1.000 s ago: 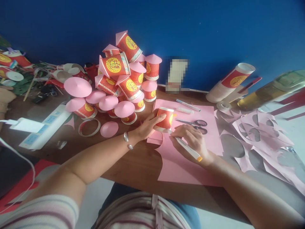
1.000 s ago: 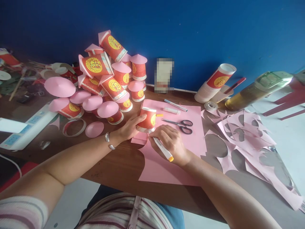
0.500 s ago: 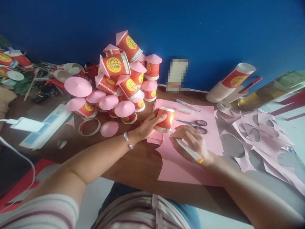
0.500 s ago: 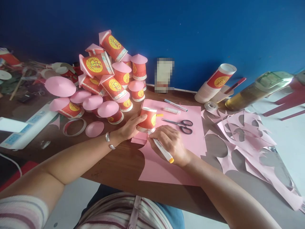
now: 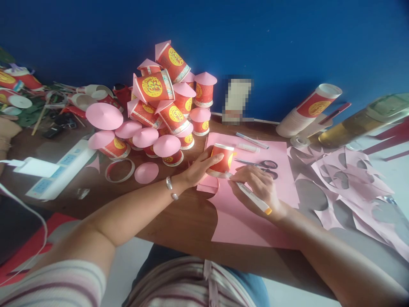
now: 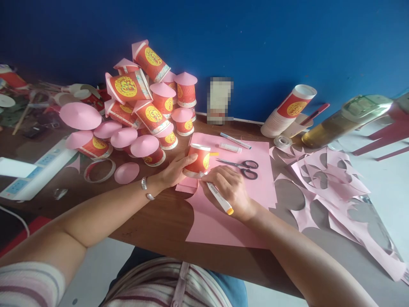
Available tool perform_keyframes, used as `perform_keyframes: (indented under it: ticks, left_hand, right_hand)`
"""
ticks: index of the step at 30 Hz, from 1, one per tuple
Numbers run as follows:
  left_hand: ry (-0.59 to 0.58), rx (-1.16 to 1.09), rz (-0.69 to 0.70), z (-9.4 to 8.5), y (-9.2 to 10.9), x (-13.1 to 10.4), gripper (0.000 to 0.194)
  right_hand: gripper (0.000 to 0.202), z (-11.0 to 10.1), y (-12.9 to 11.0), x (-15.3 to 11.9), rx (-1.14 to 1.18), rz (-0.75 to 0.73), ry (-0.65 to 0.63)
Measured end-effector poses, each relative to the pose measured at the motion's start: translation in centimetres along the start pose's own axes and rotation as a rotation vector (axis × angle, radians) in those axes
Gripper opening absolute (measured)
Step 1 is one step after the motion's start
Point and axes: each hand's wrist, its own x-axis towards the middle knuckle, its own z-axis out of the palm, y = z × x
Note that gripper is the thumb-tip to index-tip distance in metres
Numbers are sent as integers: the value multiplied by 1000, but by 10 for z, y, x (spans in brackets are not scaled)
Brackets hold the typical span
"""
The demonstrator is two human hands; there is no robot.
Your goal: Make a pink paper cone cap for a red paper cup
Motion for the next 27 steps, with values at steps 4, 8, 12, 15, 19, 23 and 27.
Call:
perform_keyframes:
  ticks: [4,8,12,15,19,23,27]
  left_hand:
    - [-22,-18,-64,3,4,-1,47]
    - [-24,-9,-68,2,3,0,47]
    - [-32,-11,-46,0,-1,1,44]
    - [-28,-21,-58,0,-1,1,42]
    - [-21,-11,-50,0,1,-1,41]
    - [-7,23,-44,0,2,-1,41]
    - [-21,23,-29,-1,-1,0,42]
  right_hand:
    - [19,0,0,0,-5,-4,4]
    - [18,-1,0,1,11,7,-8]
    - [19,-1,0,1,36,7,-12]
    - [18,0,1,0,37,-3,-17]
    - [18,1,1,-1,36,-10,-11]
    - [17,2,-1,-1,42,-11,-18]
    - [17,2,-2,-2,45,-12,-25]
